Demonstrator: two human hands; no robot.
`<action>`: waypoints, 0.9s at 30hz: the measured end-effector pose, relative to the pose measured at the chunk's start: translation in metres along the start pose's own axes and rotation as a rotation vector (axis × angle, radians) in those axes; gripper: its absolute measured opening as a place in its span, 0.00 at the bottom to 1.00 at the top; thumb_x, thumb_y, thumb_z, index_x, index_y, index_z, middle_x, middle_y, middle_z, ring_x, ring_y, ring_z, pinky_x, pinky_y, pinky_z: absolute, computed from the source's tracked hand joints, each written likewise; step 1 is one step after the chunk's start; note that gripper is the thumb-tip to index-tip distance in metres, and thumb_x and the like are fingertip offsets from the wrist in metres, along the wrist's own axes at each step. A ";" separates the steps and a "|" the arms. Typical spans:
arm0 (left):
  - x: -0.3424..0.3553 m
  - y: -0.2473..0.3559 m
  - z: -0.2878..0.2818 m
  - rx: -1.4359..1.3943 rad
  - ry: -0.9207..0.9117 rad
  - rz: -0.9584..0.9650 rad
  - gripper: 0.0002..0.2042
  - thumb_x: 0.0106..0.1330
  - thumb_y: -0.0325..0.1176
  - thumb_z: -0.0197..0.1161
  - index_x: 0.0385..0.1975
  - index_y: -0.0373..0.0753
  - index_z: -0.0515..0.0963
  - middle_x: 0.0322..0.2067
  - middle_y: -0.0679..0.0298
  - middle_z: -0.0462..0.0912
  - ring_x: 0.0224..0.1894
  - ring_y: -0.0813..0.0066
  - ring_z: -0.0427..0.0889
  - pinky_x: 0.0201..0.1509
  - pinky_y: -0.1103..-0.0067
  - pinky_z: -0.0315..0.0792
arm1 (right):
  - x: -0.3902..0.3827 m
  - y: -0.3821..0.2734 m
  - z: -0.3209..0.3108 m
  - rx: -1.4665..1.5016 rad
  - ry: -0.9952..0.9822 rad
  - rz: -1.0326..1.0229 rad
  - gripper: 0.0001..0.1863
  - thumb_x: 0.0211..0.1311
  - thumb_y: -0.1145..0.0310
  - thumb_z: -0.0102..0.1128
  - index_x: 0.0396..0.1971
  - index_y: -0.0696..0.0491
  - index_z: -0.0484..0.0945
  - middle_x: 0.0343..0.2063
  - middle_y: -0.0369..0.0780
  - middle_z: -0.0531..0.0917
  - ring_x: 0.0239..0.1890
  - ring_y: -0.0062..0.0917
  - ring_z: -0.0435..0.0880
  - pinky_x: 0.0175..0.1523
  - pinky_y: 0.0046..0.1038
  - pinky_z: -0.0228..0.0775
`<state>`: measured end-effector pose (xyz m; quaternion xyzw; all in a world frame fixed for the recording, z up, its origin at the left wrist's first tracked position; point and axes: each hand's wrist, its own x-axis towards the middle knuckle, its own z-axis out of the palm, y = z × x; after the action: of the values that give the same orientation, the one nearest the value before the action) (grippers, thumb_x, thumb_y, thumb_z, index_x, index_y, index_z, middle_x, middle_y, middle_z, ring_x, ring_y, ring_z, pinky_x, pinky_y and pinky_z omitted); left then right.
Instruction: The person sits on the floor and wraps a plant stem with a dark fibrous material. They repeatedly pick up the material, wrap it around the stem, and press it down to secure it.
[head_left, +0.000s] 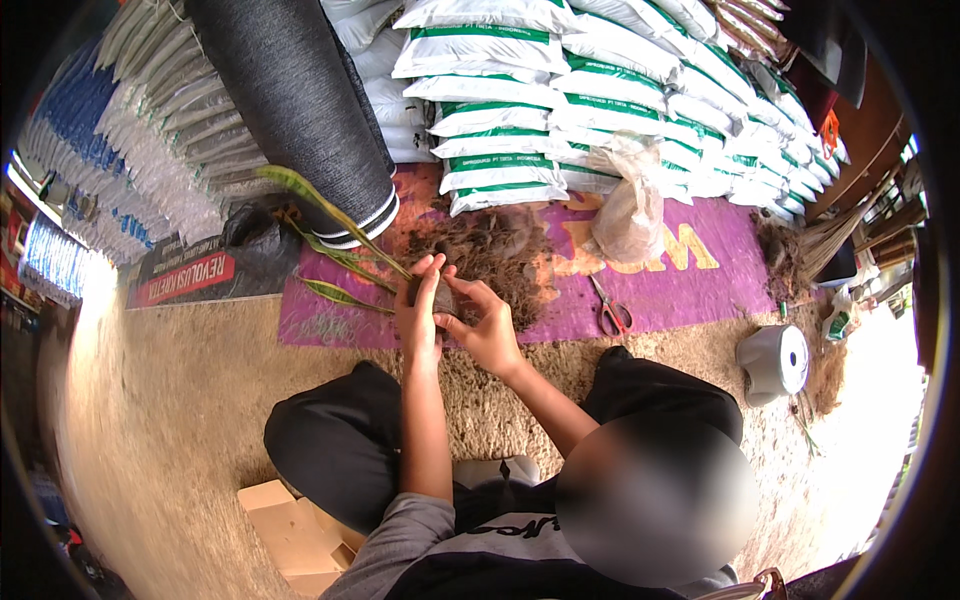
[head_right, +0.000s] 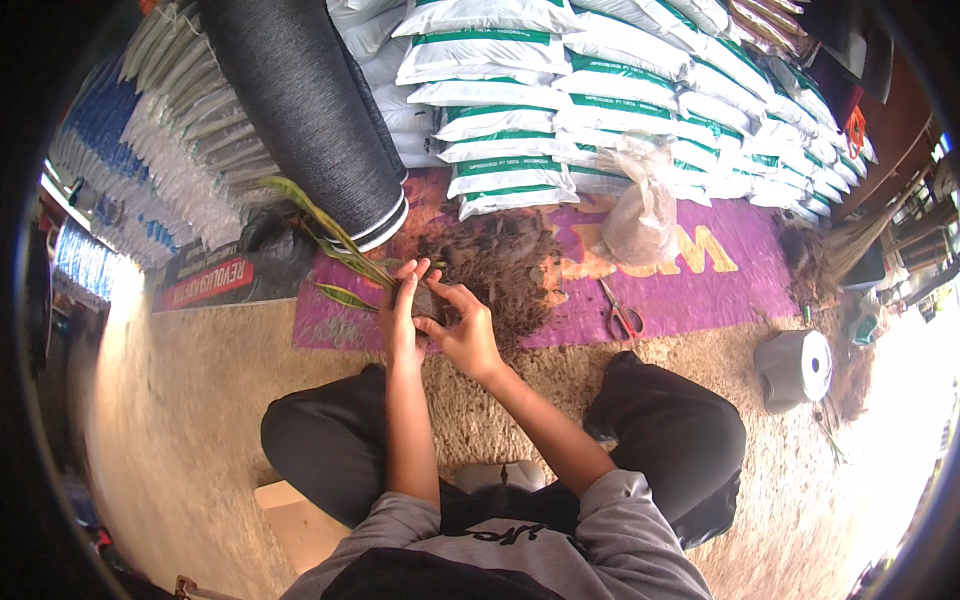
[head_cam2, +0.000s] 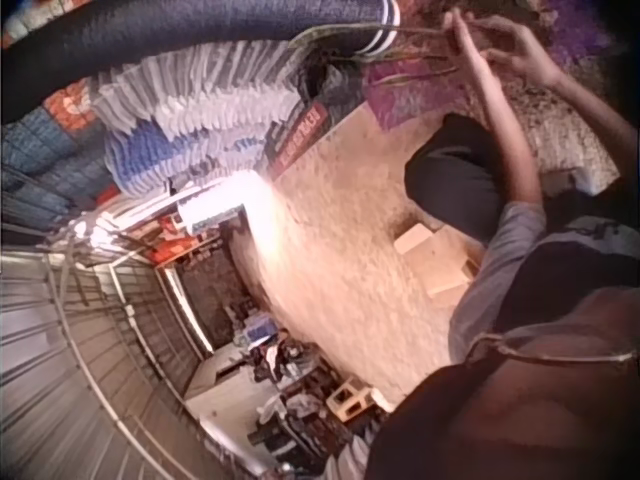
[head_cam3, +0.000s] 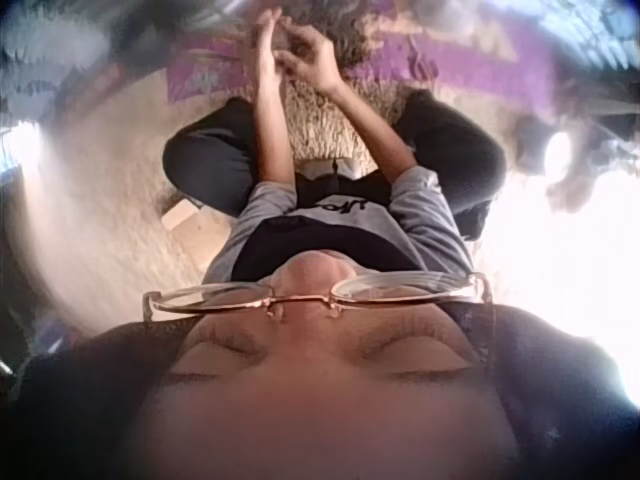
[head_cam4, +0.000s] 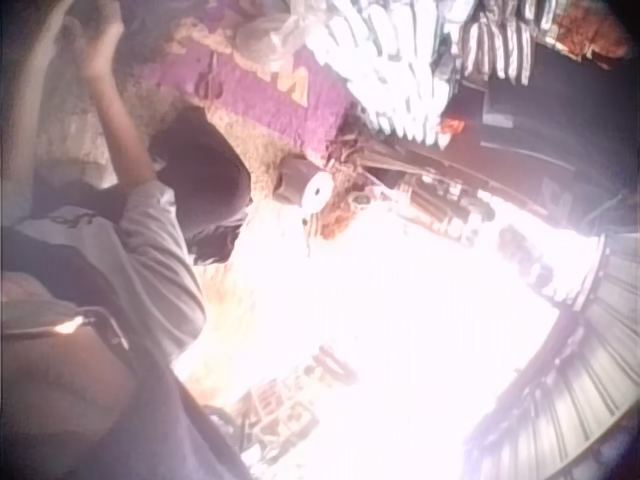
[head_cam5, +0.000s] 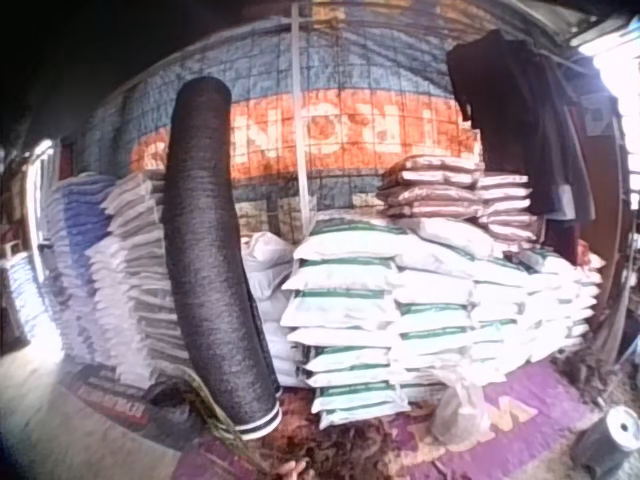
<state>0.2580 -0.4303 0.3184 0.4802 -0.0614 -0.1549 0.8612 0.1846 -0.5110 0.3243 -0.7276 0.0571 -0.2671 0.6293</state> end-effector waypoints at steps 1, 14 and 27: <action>-0.003 0.001 0.000 -0.021 -0.016 -0.018 0.17 0.65 0.35 0.56 0.49 0.33 0.69 0.49 0.56 0.76 0.45 0.68 0.78 0.48 0.75 0.72 | 0.000 -0.007 -0.003 -0.065 -0.032 -0.021 0.26 0.47 0.71 0.69 0.48 0.61 0.74 0.38 0.43 0.80 0.41 0.27 0.80 0.47 0.27 0.71; -0.003 0.002 -0.010 -0.378 -0.051 -0.223 0.15 0.62 0.32 0.59 0.48 0.38 0.71 0.35 0.68 0.75 0.33 0.75 0.78 0.32 0.78 0.75 | 0.005 -0.013 -0.023 -0.566 -0.083 -0.177 0.48 0.34 0.51 0.74 0.58 0.55 0.64 0.50 0.46 0.70 0.54 0.37 0.70 0.58 0.39 0.58; -0.007 -0.006 -0.007 -0.758 -0.215 -0.507 0.07 0.64 0.31 0.57 0.40 0.40 0.74 0.32 0.66 0.78 0.34 0.72 0.77 0.32 0.76 0.75 | 0.018 -0.003 -0.046 -0.338 -0.243 -0.219 0.57 0.27 0.55 0.78 0.63 0.53 0.58 0.56 0.47 0.67 0.60 0.41 0.64 0.61 0.39 0.56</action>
<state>0.2521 -0.4254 0.3095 0.1127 0.0300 -0.4208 0.8996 0.1784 -0.5586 0.3356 -0.8512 -0.0544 -0.2311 0.4681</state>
